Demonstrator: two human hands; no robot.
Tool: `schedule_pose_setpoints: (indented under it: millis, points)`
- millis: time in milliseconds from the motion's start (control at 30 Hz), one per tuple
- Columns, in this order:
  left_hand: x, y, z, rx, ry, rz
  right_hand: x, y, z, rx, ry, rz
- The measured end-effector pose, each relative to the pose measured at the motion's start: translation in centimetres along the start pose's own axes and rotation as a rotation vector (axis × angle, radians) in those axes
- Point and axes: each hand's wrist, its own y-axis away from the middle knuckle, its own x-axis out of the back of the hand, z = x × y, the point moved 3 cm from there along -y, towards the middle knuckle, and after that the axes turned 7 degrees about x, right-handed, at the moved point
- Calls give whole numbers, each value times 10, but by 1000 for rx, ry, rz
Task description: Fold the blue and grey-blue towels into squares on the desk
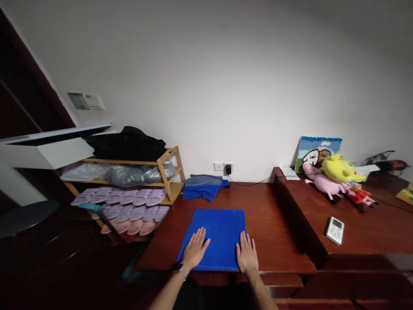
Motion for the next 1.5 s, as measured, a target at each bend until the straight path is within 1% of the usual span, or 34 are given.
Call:
schedule_pose_setpoints:
  millis: [67,133,167,233,333,400,500,567,633,733,867,967,1000,1067,1100,1133,1200,1267,1333,1367,1400,1433,1467,1500]
  points:
    - [8,-2,-36,62,-8,25,-1,0,0,-2,-6,3]
    - [11,-3,-62,100,-8,57,-3,0,1,-5,-10,13]
    - [11,-3,-70,107,-5,73,-4,0,1,-6,-12,16]
    - [9,-3,-78,104,5,96,-4,0,2,-3,-17,13]
    - [4,-2,-79,94,10,107,-1,-2,2,-12,-37,-16]
    - [2,-3,-79,88,8,115,6,-9,2,-18,-43,-2]
    - [0,-4,-80,78,6,119,20,-27,-1,-15,-32,35]
    - [-1,-5,-82,79,4,118,25,-41,-1,-18,-24,26]
    - [-1,-5,-83,82,0,119,23,-52,1,-29,-21,3]
    - [-2,-4,-84,75,-7,128,12,-60,5,-36,-11,0]
    - [-2,-5,-86,77,-23,113,3,-61,9,-34,2,20]
    - [-1,-9,-90,97,-16,50,4,-60,9,-35,-11,16]
    - [1,-11,-89,102,-11,47,5,-60,8,-35,-20,14]
    - [5,-15,-79,89,-6,87,7,-60,8,-34,-36,13]
    - [6,-18,-67,61,-5,119,8,-60,8,-32,-40,15]
    - [8,-21,-51,15,-3,143,8,-60,7,-32,-43,17]
    - [6,-27,-6,-117,9,136,9,-60,7,-29,-43,21]
    - [-2,-32,47,-241,35,75,8,-60,8,-28,-37,24]
    - [-14,-36,94,-298,62,3,7,-60,8,-20,-24,25]
    - [-21,-38,111,-299,72,-27,6,-60,8,-14,-16,25]
    - [-27,-39,124,-293,79,-48,5,-61,9,-10,-9,24]
    - [-33,-40,131,-282,84,-58,5,-62,9,-8,-3,24]
    - [-38,-41,133,-268,86,-57,4,-62,10,-9,-1,23]
    - [-40,-42,128,-250,87,-46,3,-63,11,-12,-2,23]
